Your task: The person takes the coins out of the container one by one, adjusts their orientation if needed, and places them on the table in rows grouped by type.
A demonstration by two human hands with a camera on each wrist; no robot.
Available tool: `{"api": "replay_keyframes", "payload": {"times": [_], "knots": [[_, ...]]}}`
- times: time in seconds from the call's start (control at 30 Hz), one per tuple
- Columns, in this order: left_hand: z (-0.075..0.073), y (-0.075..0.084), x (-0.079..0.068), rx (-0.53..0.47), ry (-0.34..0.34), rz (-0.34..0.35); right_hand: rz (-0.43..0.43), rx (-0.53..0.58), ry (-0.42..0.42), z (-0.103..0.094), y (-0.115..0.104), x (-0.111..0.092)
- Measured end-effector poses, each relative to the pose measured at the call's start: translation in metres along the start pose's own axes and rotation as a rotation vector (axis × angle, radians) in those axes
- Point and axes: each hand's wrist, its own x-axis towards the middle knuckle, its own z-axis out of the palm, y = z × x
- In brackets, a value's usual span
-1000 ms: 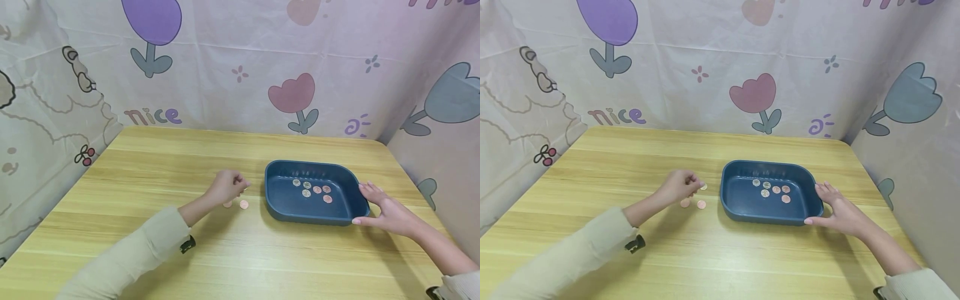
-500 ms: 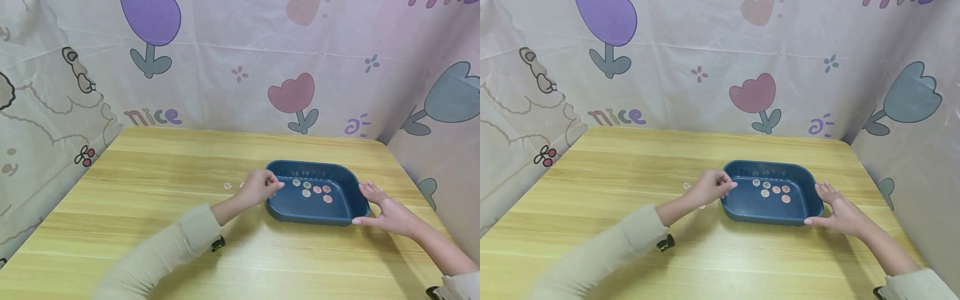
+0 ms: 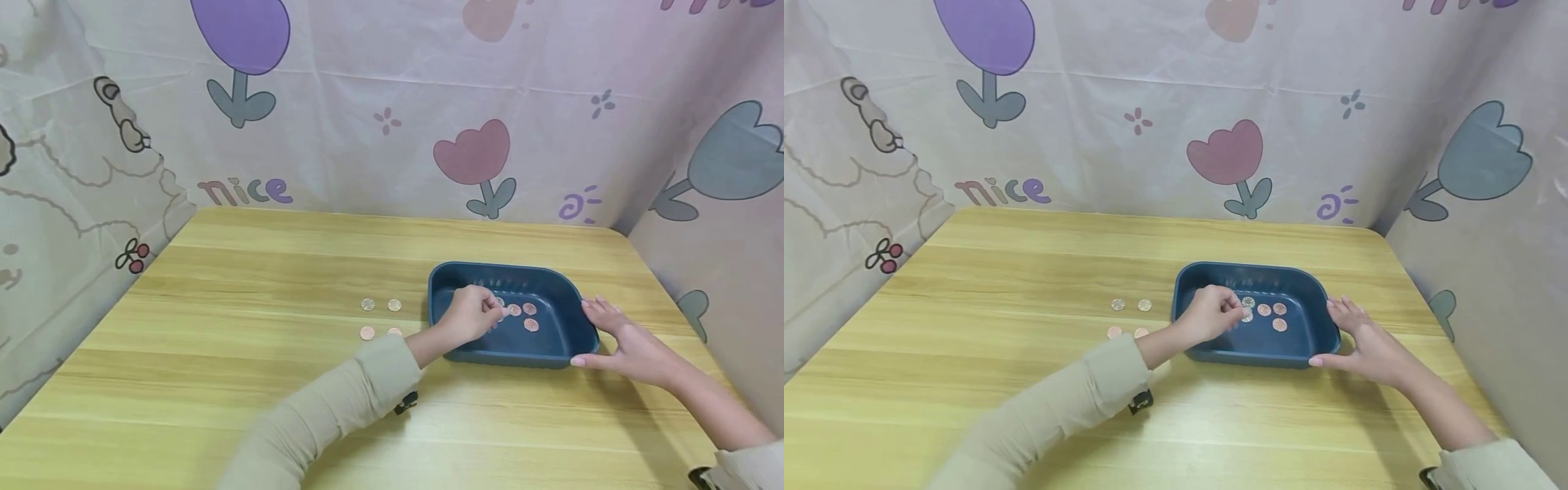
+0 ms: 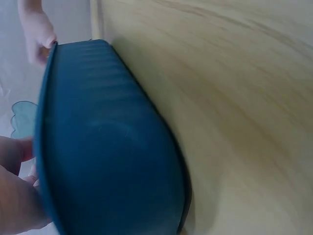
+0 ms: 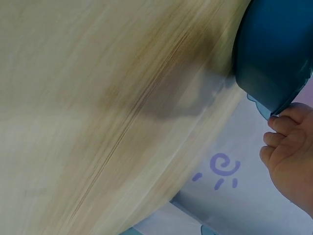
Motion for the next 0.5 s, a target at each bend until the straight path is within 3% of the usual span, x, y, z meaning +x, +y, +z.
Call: {"api": "replay_keyframes", "payload": {"times": [0.2, 0.5], "knots": [[0.021, 0.003, 0.013, 0.023, -0.003, -0.034, 0.016, -0.007, -0.010, -0.002, -0.002, 0.000], [0.044, 0.012, 0.031, 0.075, 0.049, -0.011, 0.021, -0.008, -0.008, -0.001, -0.002, 0.000]]}}
